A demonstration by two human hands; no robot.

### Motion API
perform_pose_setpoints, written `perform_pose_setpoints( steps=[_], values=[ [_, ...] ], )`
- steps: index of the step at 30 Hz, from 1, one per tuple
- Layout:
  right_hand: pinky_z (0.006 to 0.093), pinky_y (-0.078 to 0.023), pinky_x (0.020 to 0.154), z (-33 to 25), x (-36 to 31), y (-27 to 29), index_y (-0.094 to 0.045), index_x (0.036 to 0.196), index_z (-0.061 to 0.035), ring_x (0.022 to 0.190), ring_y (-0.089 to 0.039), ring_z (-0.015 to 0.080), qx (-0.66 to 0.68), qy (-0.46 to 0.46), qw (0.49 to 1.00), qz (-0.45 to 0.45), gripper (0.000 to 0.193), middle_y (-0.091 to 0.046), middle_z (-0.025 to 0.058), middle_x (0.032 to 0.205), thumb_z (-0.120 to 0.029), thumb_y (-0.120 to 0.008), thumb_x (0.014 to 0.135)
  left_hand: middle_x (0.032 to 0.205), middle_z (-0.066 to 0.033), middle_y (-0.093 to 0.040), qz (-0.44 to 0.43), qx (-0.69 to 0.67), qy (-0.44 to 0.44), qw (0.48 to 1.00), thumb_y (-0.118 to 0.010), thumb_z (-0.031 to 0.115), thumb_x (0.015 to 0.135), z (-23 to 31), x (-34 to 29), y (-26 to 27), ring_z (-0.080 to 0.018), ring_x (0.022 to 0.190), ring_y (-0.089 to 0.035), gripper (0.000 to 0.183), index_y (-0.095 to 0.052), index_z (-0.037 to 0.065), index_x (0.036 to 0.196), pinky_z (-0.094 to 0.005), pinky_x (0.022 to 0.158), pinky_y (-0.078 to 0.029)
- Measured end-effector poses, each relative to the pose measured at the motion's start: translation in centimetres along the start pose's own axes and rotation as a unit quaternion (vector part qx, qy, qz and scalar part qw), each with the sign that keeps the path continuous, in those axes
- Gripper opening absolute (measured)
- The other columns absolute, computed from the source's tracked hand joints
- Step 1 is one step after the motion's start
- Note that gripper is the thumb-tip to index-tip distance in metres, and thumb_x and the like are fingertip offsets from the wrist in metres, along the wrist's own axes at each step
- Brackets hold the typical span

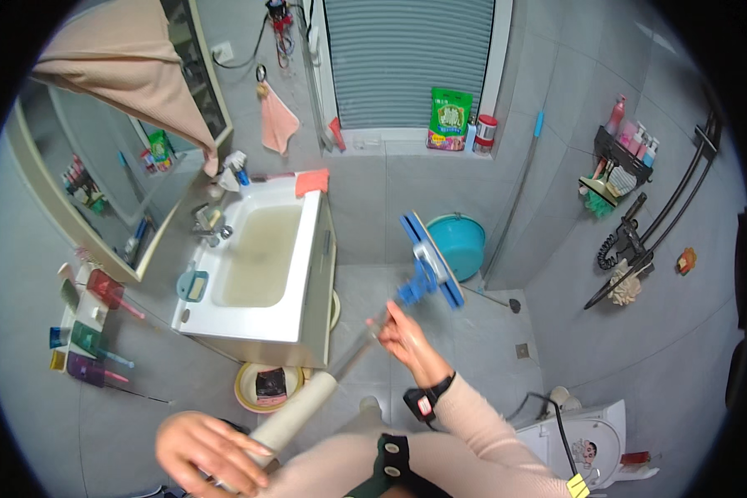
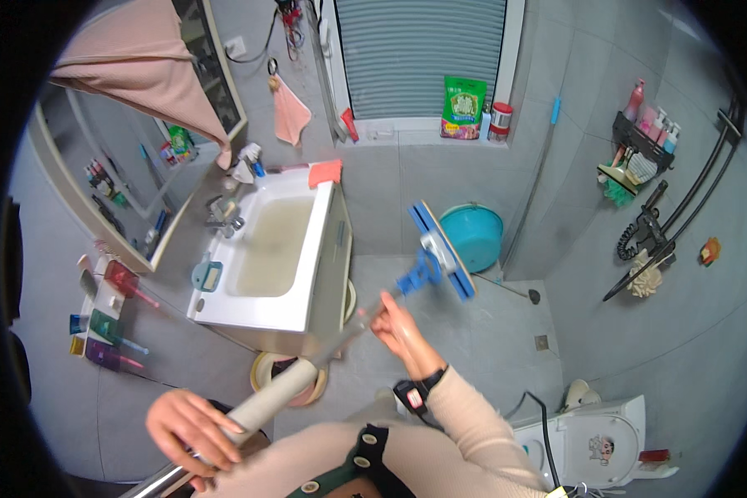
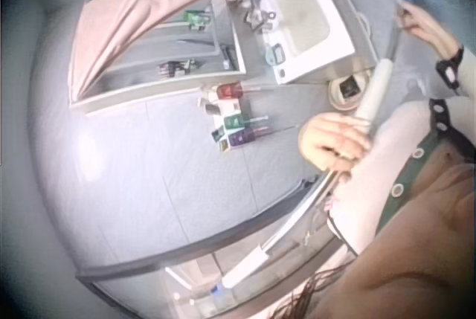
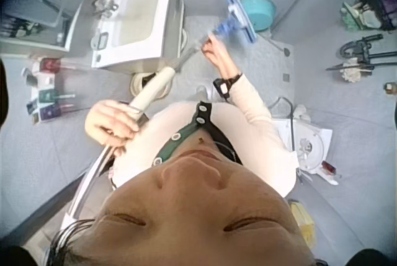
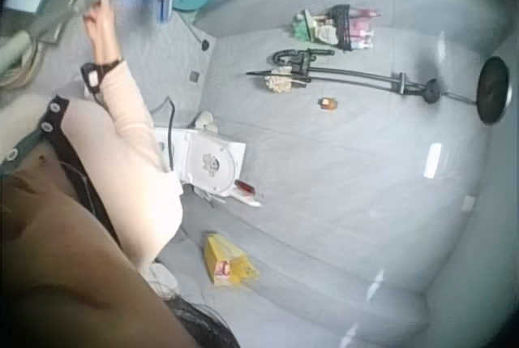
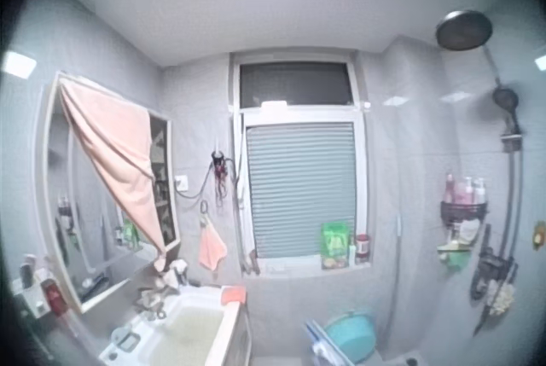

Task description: The person mops the tiled floor in the dining area using a flat mop, moving chairs to reach under the table. They then rinse the mop head in the bathroom sink and resume mopping the dining area.

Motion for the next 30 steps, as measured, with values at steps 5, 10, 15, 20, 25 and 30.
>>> perform_pose_setpoints(
  steps=[5, 10, 15, 20, 25, 30],
  values=[
    [0.0197, -0.030, 0.040, -6.4, 5.5, -10.2, -0.048, 0.069, -0.0099, 0.039, -0.030, 0.0050, -0.021, 0.029, 0.997, -0.066, 0.030, -0.051, 0.0014, 0.060, -0.029, -0.062, 0.087, 0.074, -0.0104, -0.066, 0.063, -0.046, -0.205, 0.976, -0.072, 0.007, 0.078, -0.3, 3.8, 6.5, -0.0191, 0.069, -0.067, 0.011, -0.064, 0.002, 0.072, -0.0336, 0.077, -0.058],
    [0.0202, -0.031, 0.040, -11.4, 12.0, -14.6, -0.047, 0.065, -0.0096, 0.039, -0.030, 0.0073, 0.068, 0.051, 0.996, -0.017, 0.018, -0.046, -0.0010, 0.057, -0.012, -0.057, 0.080, 0.100, -0.0091, -0.066, 0.007, -0.035, -0.142, 0.989, -0.046, 0.026, 0.097, -5.9, 6.8, 15.4, -0.0241, 0.095, -0.064, 0.028, -0.068, 0.008, 0.094, -0.0407, 0.093, -0.042],
    [0.0184, -0.032, 0.036, -17.4, 17.2, -13.7, -0.043, 0.067, -0.0098, 0.038, -0.033, 0.0072, 0.172, -0.030, 0.985, -0.010, 0.020, -0.047, -0.0002, 0.059, -0.009, -0.059, 0.080, 0.105, -0.0126, -0.063, 0.347, 0.536, 0.282, 0.717, -0.050, 0.036, 0.093, -15.2, 2.5, 33.3, -0.0204, 0.102, -0.057, 0.040, -0.060, 0.002, 0.110, -0.0320, 0.090, -0.042],
    [0.0179, -0.034, 0.035, -19.3, 19.3, -7.4, -0.043, 0.068, -0.0104, 0.038, -0.037, 0.0081, 0.258, -0.022, 0.966, 0.019, 0.024, -0.049, 0.0018, 0.056, -0.010, -0.059, 0.085, 0.112, -0.0179, -0.056, 0.217, 0.836, 0.350, 0.363, -0.063, 0.012, 0.077, -17.6, -3.7, 48.6, -0.0358, 0.107, -0.051, 0.036, -0.056, 0.002, 0.111, -0.0436, 0.092, -0.041],
    [0.0174, -0.029, 0.033, -18.3, 16.8, -1.0, -0.044, 0.066, -0.0121, 0.036, -0.035, 0.0071, 0.309, 0.055, 0.945, 0.095, 0.026, -0.044, -0.0026, 0.053, -0.005, -0.062, 0.083, 0.130, -0.0137, -0.050, 0.111, 0.951, 0.255, 0.136, -0.044, 0.013, 0.087, -12.0, -1.3, 61.7, -0.0270, 0.125, -0.043, 0.037, -0.050, 0.003, 0.123, -0.0409, 0.109, -0.026],
    [0.0154, -0.028, 0.030, -16.4, 12.4, 4.8, -0.045, 0.068, -0.0113, 0.037, -0.036, 0.0053, 0.316, 0.126, 0.931, 0.132, 0.022, -0.044, -0.0020, 0.054, -0.005, -0.059, 0.084, 0.121, -0.0125, -0.059, 0.100, 0.932, 0.348, 0.006, -0.042, 0.017, 0.089, -9.8, -1.5, 68.0, -0.0242, 0.116, -0.053, 0.040, -0.047, 0.004, 0.127, -0.0413, 0.105, -0.031]
  ],
)
Point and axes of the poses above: each hand's wrist, its own x-axis towards the middle knuckle, its own y-axis out of the back of the hand, z = x × y, the point moved 5 cm from there along x, towards the middle knuckle
